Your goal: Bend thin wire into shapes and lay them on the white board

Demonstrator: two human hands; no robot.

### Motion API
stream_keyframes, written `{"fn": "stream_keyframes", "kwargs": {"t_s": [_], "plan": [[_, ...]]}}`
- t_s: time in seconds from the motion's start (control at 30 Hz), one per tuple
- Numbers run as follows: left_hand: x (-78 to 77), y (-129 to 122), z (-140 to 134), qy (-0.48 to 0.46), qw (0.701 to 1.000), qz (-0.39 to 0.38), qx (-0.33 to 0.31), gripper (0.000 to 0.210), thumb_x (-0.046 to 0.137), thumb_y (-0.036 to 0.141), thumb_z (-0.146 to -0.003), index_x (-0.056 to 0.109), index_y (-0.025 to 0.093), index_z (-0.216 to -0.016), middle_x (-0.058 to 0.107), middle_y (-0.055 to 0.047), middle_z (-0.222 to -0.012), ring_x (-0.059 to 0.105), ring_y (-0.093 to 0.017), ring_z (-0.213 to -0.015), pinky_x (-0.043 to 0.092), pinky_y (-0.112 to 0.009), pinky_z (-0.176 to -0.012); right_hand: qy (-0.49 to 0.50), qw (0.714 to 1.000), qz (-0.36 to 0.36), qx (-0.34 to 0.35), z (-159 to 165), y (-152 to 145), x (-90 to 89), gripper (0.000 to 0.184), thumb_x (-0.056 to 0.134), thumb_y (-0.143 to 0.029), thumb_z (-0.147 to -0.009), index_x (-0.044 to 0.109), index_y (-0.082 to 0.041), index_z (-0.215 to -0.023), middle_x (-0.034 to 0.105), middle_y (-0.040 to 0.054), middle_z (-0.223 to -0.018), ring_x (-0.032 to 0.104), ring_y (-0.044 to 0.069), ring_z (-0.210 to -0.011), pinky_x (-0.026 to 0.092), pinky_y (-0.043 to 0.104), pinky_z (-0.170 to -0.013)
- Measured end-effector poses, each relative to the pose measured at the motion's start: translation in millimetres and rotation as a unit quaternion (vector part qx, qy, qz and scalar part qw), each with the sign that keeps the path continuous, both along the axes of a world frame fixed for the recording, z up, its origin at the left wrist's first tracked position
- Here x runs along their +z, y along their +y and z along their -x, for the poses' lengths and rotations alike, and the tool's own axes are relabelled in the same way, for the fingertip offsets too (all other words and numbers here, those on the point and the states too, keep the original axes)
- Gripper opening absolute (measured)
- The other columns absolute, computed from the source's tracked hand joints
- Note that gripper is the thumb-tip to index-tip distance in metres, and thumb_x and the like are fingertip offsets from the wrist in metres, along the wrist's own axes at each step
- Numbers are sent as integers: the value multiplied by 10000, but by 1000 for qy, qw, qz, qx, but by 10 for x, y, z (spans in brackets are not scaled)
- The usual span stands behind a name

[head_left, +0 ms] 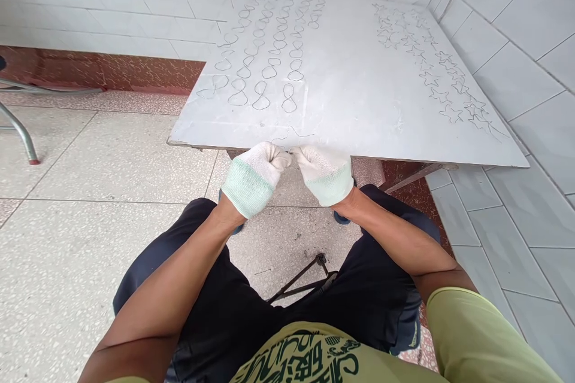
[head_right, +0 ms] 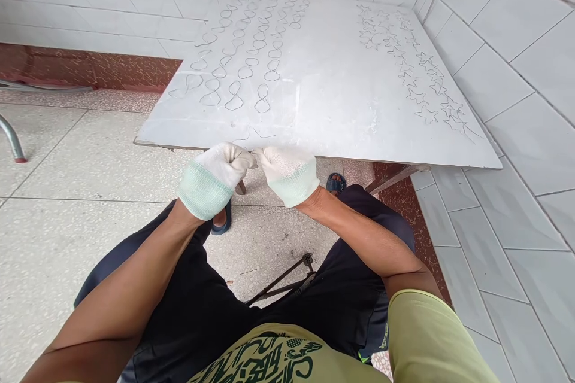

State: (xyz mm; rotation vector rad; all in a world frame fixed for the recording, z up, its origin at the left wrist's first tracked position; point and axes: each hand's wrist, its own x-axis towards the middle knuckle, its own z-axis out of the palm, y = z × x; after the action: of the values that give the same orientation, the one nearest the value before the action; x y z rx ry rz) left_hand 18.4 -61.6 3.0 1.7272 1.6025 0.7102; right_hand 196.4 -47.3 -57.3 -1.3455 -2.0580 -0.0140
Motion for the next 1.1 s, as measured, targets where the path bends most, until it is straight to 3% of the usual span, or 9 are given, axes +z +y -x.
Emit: {"fn": "stream_keyframes", "kwargs": {"t_s": [0.17, 0.33, 0.47, 0.63, 0.73, 0.83, 0.97, 1.1], "plan": [[11, -44, -56, -1, 1000, -7, 27, 210, 571, 352, -972, 635, 244, -802, 646, 20, -596, 688, -216, -692, 445, -321, -630, 3, 999, 7, -35, 82, -25, 34, 625, 299, -466, -1181, 655, -197, -742, 503, 8, -607, 413, 151, -586, 251, 371, -641], [20, -64, -85, -12, 999, -26, 40, 223, 600, 342, -961, 627, 236, -766, 671, 14, -639, 668, -203, -693, 452, -321, -651, -95, 995, -5, -33, 84, -40, 100, 603, 296, -403, -1189, 772, -174, -897, 597, 27, -667, 461, 158, -616, 255, 375, -632], [-61, -24, -73, -26, 997, -58, 47, 236, 602, 357, -967, 631, 231, -770, 664, 4, -635, 638, -186, -674, 434, -300, -613, -130, 991, -16, -36, 78, -50, 127, 611, 268, -380, -1196, 813, -197, -988, 643, 31, -691, 502, 164, -614, 244, 380, -611], [-158, 36, -30, -61, 995, -64, 47, 208, 601, 356, -966, 626, 231, -802, 662, -2, -656, 641, -183, -697, 422, -278, -586, -153, 987, -38, -17, 69, -85, 165, 490, 313, -296, -1182, 798, -244, -1232, 766, 49, -905, 624, 184, -743, 309, 381, -648], [-169, 42, -20, -69, 995, -62, 37, 222, 604, 357, -960, 609, 231, -777, 614, 12, -618, 634, -174, -662, 414, -267, -563, -156, 988, -18, -11, 62, -92, 203, 457, 334, -241, -1163, 785, -227, -1239, 794, 64, -1060, 662, 202, -842, 371, 373, -706], [-145, 44, -29, -77, 995, -49, 45, 215, 637, 365, -941, 608, 231, -775, 574, 28, -587, 618, -165, -624, 411, -263, -548, -129, 992, 4, 1, 54, -72, 213, 470, 312, -237, -1162, 774, -206, -1248, 796, 75, -1133, 674, 208, -900, 408, 359, -782], [-78, 61, -27, -119, 993, -12, 20, 256, 639, 378, -935, 604, 228, -731, 602, 13, -602, 615, -156, -602, 432, -265, -543, -36, 998, 48, -4, 52, -22, 167, 493, 311, -339, -1173, 790, -223, -1153, 786, 46, -965, 672, 197, -861, 416, 333, -788], [-33, 64, 6, -177, 984, -30, -15, 346, 662, 493, -935, 624, 224, -721, 669, -26, -663, 655, -166, -649, 498, -279, -583, 52, 996, 73, -16, 53, 11, 149, 491, 332, -382, -1156, 792, -240, -1056, 768, 17, -903, 676, 187, -829, 435, 318, -777]]}}
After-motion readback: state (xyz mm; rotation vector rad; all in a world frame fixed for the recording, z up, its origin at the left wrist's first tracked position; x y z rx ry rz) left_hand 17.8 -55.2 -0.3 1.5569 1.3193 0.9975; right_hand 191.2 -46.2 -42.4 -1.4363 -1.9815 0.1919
